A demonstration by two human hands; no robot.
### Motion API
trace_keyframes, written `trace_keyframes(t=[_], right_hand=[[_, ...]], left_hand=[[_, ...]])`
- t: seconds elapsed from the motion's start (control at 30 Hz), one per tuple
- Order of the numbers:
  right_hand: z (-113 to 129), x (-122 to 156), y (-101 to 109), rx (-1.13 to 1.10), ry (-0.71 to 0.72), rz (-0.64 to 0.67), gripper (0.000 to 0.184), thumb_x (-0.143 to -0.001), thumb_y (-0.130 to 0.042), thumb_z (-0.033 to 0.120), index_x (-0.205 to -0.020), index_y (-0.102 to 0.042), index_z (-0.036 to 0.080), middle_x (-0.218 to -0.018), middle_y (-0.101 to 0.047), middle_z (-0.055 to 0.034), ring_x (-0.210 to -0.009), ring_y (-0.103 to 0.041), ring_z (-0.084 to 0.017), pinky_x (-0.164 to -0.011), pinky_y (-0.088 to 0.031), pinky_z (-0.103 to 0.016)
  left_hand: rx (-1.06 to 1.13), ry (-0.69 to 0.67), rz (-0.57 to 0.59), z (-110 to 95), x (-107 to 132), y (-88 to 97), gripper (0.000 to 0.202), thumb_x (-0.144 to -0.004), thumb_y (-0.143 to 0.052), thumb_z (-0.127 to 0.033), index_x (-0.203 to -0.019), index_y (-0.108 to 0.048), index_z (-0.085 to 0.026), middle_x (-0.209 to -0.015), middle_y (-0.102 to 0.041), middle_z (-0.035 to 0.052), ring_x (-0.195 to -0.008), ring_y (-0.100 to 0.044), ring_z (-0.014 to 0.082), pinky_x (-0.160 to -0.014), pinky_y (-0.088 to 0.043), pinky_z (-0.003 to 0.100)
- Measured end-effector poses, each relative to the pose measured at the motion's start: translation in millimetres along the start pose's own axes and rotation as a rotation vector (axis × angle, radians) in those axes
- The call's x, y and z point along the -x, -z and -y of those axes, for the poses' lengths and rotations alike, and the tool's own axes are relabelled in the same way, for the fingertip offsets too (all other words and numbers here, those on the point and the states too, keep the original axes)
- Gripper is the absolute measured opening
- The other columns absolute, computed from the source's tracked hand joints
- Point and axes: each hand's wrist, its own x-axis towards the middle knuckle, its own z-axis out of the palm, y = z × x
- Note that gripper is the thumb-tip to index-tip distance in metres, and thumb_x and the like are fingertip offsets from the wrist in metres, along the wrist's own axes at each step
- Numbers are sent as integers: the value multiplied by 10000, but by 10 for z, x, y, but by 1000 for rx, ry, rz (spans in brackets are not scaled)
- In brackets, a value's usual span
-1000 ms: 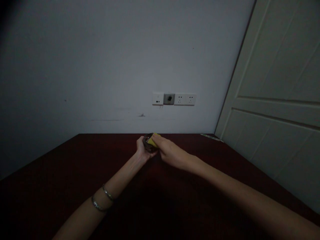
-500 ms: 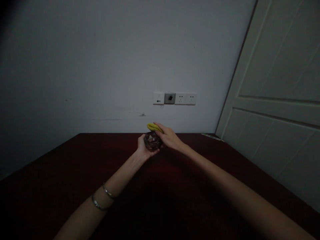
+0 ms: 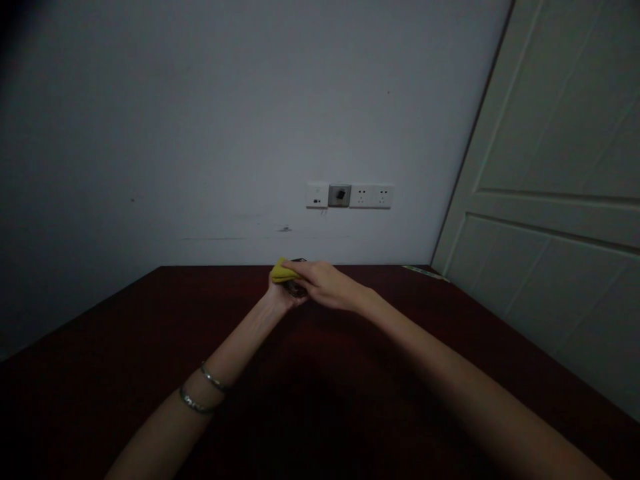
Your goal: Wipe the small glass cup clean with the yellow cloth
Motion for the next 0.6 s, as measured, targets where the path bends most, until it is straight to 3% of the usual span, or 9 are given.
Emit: trace_keyframes(t=[0.17,0.3,0.4,0.47,0.6], right_hand=[[57,134,92,73,106,-1,586,-817,-390,4,-1383,-356,154,-1380,-467,-121,-1264,-452,-180,-1057,-381,-390],[-21,260,219,128,177,8,692,-743,-383,-65,-1391,-337,176,-1422,-416,-100,-1316,-378,-165,-1097,-327,-409],[-91,337,322,152,168,1,748,-688,-371,-100,-1375,-367,194,-1422,-418,-88,-1319,-372,-163,-1101,-318,-429],[-135,379,371,145,149,-6,731,-700,-379,-89,-1365,-385,213,-1409,-438,-78,-1310,-387,-161,-1093,-331,-435],[-264,442,426,66,53,-123,581,-799,-386,1,-1333,-438,225,-1367,-492,-67,-1267,-450,-169,-1077,-348,-450]], left_hand=[[-97,-9,91,-74,104,-93,232,-797,-403,-273,-762,-586,-135,-568,-587,82,-482,-574,214,-455,-474,326],[-198,8,206,-109,166,-165,237,-799,-370,-206,-826,-592,-128,-644,-627,90,-543,-613,224,-505,-501,350],[-296,-9,110,-130,189,-190,256,-811,-367,-234,-890,-592,-141,-634,-629,78,-514,-605,213,-465,-480,325],[-346,34,72,-135,199,-190,294,-818,-367,-271,-936,-593,-126,-624,-632,98,-495,-605,224,-431,-463,319],[-378,198,235,-132,199,-164,376,-819,-363,-303,-984,-595,-58,-692,-662,195,-522,-640,271,-381,-444,300]])
